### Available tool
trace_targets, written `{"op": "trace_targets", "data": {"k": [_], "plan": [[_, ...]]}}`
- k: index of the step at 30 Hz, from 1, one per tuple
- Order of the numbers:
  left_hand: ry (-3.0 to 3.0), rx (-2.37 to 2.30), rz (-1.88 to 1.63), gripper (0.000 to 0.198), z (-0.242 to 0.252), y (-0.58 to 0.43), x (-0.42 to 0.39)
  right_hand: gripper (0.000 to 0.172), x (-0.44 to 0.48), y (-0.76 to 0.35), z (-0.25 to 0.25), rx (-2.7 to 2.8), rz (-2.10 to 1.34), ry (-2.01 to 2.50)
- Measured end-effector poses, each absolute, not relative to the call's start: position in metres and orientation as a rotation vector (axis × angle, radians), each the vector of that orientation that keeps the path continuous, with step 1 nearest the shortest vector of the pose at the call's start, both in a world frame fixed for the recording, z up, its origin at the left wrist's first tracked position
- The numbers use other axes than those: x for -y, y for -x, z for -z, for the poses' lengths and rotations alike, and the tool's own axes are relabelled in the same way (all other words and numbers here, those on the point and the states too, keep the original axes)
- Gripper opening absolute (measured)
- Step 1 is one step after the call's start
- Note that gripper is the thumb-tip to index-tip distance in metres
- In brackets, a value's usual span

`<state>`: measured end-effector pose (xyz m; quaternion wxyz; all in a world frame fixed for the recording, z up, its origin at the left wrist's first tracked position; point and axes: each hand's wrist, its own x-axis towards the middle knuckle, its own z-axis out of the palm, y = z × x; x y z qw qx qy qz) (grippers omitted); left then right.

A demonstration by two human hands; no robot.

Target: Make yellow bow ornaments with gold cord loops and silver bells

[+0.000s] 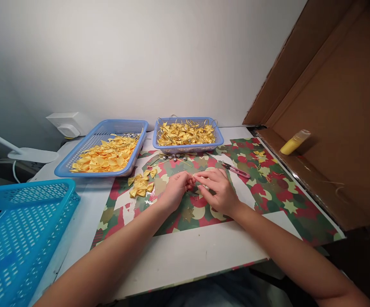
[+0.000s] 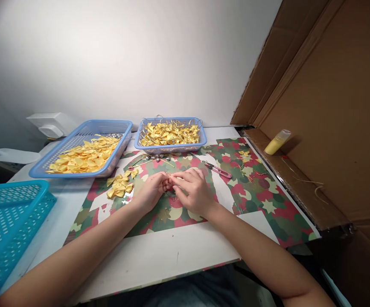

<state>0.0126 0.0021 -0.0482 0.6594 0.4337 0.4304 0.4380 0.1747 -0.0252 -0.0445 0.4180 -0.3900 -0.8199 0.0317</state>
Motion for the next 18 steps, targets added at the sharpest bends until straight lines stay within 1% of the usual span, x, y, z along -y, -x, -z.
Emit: {"op": "trace_targets", "data": {"k": [4, 8, 15, 18], "plan": [[-1.039, -0.966, -0.985, 0.012, 0.0523, -0.0120, -0.0029, 0.029, 0.0256, -0.1739, 0.0444, 2.046, -0.088, 0.975], [-1.094, -0.955, -0.964, 0.014, 0.0523, -0.0122, -0.0030, 0.027, 0.0258, -0.1728, 0.0452, 2.017, -0.179, 0.987], [-1.177, -0.917, -0.908, 0.021, 0.0463, -0.0113, -0.0002, 0.013, 0.0242, -0.1725, 0.0477, 1.896, -0.274, 0.994], [-1.202, -0.893, -0.874, 0.022, 0.0452, -0.0106, 0.0003, 0.009, 0.0230, -0.1725, 0.0486, 1.831, -0.336, 1.003]]}}
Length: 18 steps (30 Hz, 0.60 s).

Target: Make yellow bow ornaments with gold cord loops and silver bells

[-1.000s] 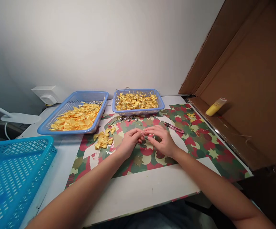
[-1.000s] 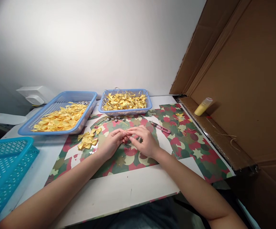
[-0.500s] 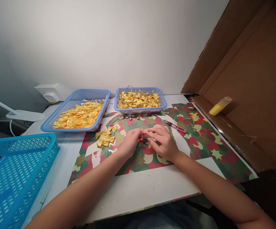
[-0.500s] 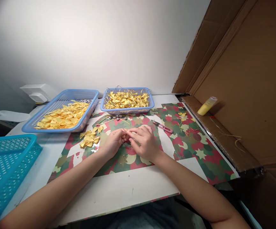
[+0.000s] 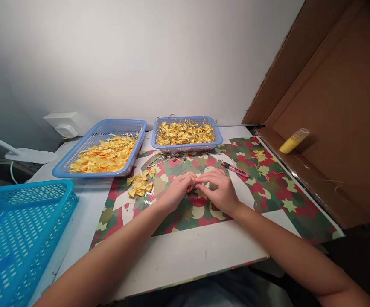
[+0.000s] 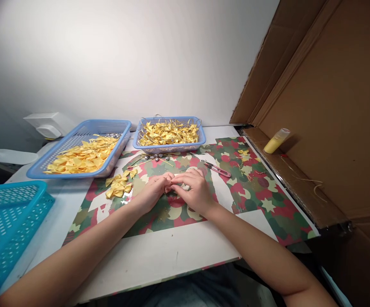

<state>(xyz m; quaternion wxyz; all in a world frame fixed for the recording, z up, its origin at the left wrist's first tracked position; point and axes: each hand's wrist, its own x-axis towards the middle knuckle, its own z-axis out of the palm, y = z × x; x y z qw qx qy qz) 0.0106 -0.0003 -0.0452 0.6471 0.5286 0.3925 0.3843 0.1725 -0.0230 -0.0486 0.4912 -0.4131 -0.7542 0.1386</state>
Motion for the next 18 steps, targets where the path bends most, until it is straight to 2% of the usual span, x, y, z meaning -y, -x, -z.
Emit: {"op": "trace_targets", "data": {"k": [7, 12, 18], "plan": [[-1.209, -0.909, -0.864, 0.021, 0.041, -0.011, 0.002, 0.013, 0.022, -0.172, 0.046, 1.791, -0.399, 1.026], [-1.166, -0.947, -0.898, 0.030, 0.034, -0.010, 0.002, 0.013, 0.023, -0.173, 0.042, 1.784, -0.508, 0.981], [-1.149, -0.995, -1.028, 0.026, 0.030, -0.008, -0.001, 0.012, 0.022, -0.174, 0.043, 1.791, -0.669, 0.978]]}}
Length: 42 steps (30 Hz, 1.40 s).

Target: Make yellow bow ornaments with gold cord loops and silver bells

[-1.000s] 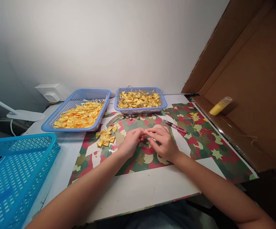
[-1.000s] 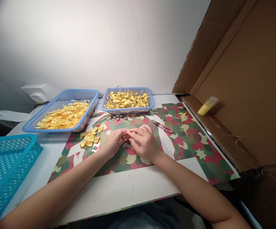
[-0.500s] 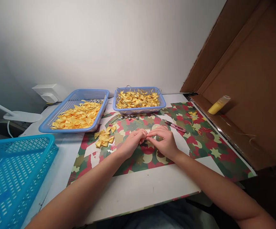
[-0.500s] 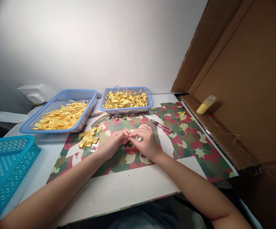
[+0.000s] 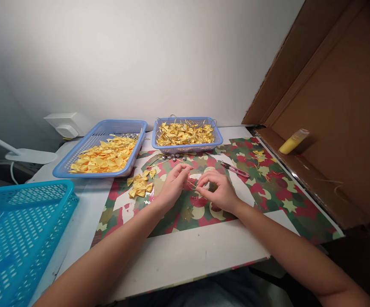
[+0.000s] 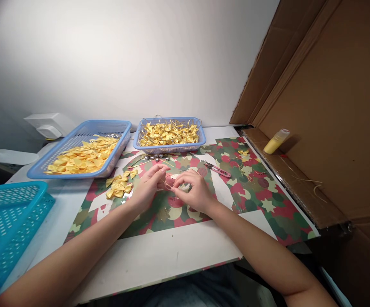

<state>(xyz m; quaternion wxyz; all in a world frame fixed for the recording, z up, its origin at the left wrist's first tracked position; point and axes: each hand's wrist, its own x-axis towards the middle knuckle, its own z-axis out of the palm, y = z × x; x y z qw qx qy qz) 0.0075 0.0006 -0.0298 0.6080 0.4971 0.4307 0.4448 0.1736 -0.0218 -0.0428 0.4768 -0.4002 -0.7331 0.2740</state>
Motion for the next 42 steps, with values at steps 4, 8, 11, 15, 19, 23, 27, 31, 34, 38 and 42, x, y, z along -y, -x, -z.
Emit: {"op": "trace_targets", "data": {"k": [4, 8, 11, 15, 19, 23, 27, 31, 34, 38, 42], "plan": [[-1.171, -0.988, -1.072, 0.028, 0.033, -0.005, -0.003, 0.012, 0.020, -0.175, 0.046, 1.795, -0.843, 1.002], [-1.188, -0.979, -1.095, 0.026, 0.038, -0.004, -0.006, 0.012, 0.018, -0.178, 0.046, 1.854, -0.966, 0.994], [-1.191, -0.975, -1.102, 0.026, 0.039, -0.004, -0.006, 0.014, 0.018, -0.180, 0.043, 1.963, -1.025, 0.974], [-1.201, -0.963, -1.085, 0.024, 0.038, -0.005, -0.004, 0.020, 0.017, -0.184, 0.038, 2.054, -1.061, 0.997], [-1.214, -0.934, -1.071, 0.025, 0.034, -0.007, -0.001, 0.019, 0.015, -0.186, 0.037, 1.943, -1.014, 1.116], [-1.228, -0.903, -1.071, 0.027, 0.030, -0.010, 0.001, 0.015, 0.016, -0.179, 0.040, 1.880, -0.949, 1.150], [-1.257, -0.891, -1.078, 0.027, 0.030, -0.011, 0.002, 0.010, 0.017, -0.169, 0.043, 1.839, -0.881, 1.096], [-1.304, -0.875, -1.065, 0.025, 0.030, -0.011, 0.001, 0.011, 0.018, -0.167, 0.045, 1.703, -0.992, 1.043], [-1.338, -0.902, -1.090, 0.023, 0.031, -0.011, 0.000, 0.010, 0.018, -0.168, 0.045, 1.576, -1.141, 1.044], [-1.343, -0.988, -1.189, 0.019, 0.033, -0.009, -0.004, 0.013, 0.017, -0.170, 0.044, 1.516, -1.224, 1.056], [-1.325, -1.052, -1.237, 0.017, 0.036, -0.006, -0.009, 0.015, 0.016, -0.171, 0.043, 1.462, -1.284, 1.065]]}}
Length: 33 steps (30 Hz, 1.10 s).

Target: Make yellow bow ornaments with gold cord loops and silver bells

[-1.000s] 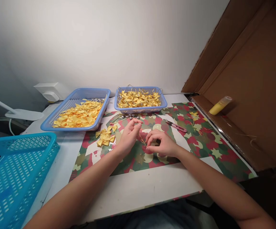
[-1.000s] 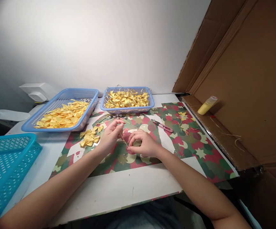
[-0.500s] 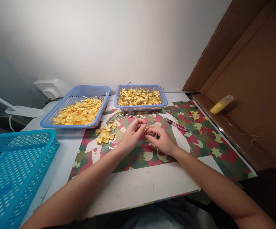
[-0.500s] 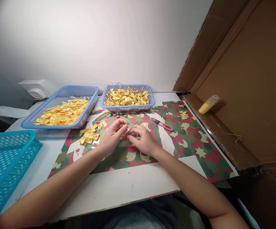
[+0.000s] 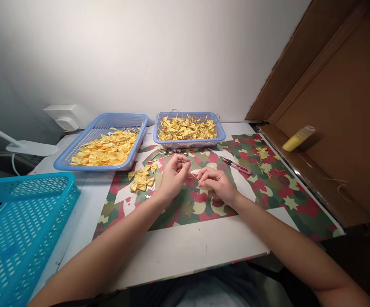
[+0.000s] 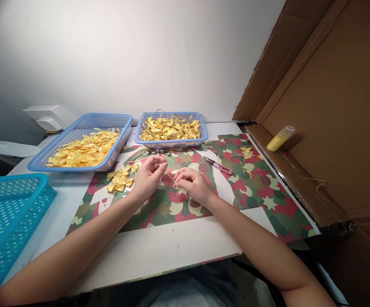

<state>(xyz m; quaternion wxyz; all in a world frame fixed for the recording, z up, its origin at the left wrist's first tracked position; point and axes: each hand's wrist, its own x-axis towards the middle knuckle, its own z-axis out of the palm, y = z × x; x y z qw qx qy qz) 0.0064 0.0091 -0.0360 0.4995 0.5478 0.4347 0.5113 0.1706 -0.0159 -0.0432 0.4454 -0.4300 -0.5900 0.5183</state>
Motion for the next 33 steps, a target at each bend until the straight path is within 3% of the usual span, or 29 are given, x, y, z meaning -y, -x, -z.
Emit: {"op": "trace_targets", "data": {"k": [19, 22, 28, 33], "plan": [[-1.522, -1.237, -1.204, 0.022, 0.032, -0.003, -0.002, 0.011, 0.012, -0.173, 0.043, 1.271, -1.347, 1.111], [-1.872, -1.212, -1.280, 0.007, 0.026, -0.005, 0.006, 0.012, 0.009, -0.174, 0.046, 1.212, -1.318, 1.110], [-1.835, -1.134, -0.924, 0.017, 0.024, -0.014, 0.014, 0.009, 0.009, -0.176, 0.045, 1.188, -1.247, 1.072], [-1.598, -1.060, -0.858, 0.027, 0.023, -0.018, 0.012, 0.008, 0.010, -0.175, 0.045, 1.202, -1.215, 1.059]]}}
